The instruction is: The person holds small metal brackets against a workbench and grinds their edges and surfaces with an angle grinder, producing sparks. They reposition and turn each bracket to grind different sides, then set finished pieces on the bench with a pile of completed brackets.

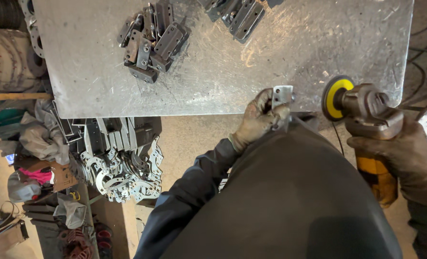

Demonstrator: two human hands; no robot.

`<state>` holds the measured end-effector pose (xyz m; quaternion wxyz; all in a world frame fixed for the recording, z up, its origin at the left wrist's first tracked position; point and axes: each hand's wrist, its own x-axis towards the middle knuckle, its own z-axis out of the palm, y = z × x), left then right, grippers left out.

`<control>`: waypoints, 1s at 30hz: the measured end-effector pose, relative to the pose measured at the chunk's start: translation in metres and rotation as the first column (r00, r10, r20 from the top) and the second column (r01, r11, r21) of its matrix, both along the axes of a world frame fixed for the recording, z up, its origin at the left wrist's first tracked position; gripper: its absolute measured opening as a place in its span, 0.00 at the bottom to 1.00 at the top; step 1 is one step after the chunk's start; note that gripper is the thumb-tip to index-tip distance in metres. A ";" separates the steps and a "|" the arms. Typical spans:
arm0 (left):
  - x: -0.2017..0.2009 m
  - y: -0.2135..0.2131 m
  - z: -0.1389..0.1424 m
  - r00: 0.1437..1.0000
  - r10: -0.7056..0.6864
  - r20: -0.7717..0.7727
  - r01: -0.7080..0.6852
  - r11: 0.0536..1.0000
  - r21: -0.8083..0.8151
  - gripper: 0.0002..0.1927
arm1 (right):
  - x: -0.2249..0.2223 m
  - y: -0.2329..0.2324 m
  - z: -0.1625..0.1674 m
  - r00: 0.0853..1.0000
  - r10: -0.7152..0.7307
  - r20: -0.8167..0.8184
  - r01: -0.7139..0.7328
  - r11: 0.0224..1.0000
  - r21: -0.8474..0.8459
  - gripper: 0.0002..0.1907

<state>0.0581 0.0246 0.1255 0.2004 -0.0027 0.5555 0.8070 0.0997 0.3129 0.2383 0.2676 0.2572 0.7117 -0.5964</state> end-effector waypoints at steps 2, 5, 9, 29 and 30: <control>-0.010 -0.008 0.004 0.998 -0.003 -0.063 0.001 1.000 -0.028 0.13 | -0.002 0.000 0.002 0.999 -0.030 -0.020 0.029 0.998 -0.048 0.42; -0.020 -0.029 0.009 0.991 -0.072 -0.111 0.066 0.996 -0.056 0.13 | -0.005 -0.005 0.003 0.995 -0.015 -0.095 0.015 1.000 -0.001 0.36; -0.026 -0.033 0.003 0.996 -0.084 -0.041 0.081 0.994 -0.069 0.12 | -0.005 -0.008 0.004 0.995 -0.016 -0.098 0.023 0.997 0.079 0.33; -0.015 -0.049 -0.098 0.919 0.363 -0.152 -0.392 0.807 -0.442 0.21 | 0.013 -0.006 -0.019 0.990 0.044 -0.133 -0.043 0.999 0.013 0.34; -0.013 -0.055 -0.092 0.822 0.072 -0.565 -0.473 0.639 -0.607 0.29 | 0.010 -0.006 -0.021 0.983 0.106 -0.151 -0.099 0.993 0.059 0.32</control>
